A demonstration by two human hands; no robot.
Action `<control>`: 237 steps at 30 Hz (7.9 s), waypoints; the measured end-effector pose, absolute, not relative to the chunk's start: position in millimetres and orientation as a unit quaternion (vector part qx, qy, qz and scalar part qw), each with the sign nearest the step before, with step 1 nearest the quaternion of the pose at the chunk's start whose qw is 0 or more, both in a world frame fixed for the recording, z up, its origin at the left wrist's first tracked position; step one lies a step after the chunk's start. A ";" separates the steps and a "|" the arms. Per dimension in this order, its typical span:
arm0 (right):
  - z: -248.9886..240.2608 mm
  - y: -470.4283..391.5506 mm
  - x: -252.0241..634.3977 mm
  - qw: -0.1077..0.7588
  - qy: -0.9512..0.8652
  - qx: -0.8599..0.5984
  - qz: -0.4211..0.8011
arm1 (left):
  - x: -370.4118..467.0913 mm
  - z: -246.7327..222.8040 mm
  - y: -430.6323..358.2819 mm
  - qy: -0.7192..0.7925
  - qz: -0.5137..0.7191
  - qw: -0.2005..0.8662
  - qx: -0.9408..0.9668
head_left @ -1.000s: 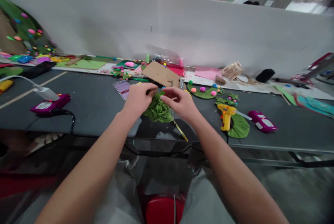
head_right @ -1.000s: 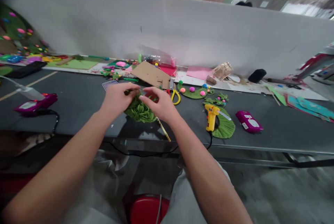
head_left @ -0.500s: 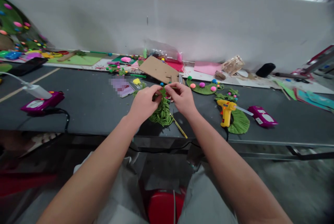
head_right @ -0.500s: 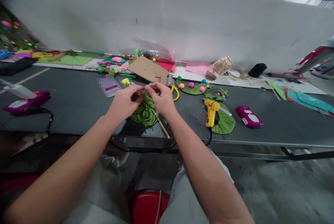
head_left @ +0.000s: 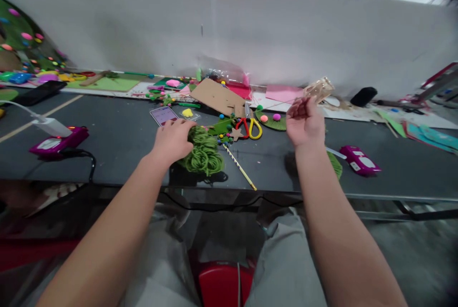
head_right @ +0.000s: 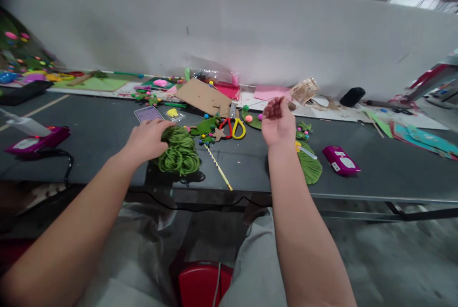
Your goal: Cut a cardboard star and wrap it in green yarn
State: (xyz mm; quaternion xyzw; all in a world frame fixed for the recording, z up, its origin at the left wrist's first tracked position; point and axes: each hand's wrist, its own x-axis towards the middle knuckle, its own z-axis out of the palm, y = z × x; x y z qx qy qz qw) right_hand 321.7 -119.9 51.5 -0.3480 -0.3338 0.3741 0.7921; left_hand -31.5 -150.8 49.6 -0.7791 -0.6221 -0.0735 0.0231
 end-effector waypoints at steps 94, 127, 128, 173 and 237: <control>63.6 -195.5 281.1 0.191 -0.798 -0.430 0.377 | -19.5 41.1 -153.5 -0.618 -0.039 0.022 -0.785; 74.7 -194.7 281.2 0.507 -0.631 -0.477 0.343 | -19.3 39.5 -152.6 -0.615 -0.034 0.026 -0.788; 69.4 -192.5 280.7 0.434 -0.678 -0.524 0.279 | -19.8 38.9 -152.5 -0.613 -0.036 0.027 -0.789; 77.7 -181.2 266.7 0.583 -0.486 -0.317 0.568 | -19.0 39.0 -156.7 -0.594 -0.047 0.075 -0.799; 4.9 -148.6 294.1 0.403 -0.503 -0.631 0.432 | 40.4 24.7 -128.7 -0.475 -0.548 -0.576 -0.378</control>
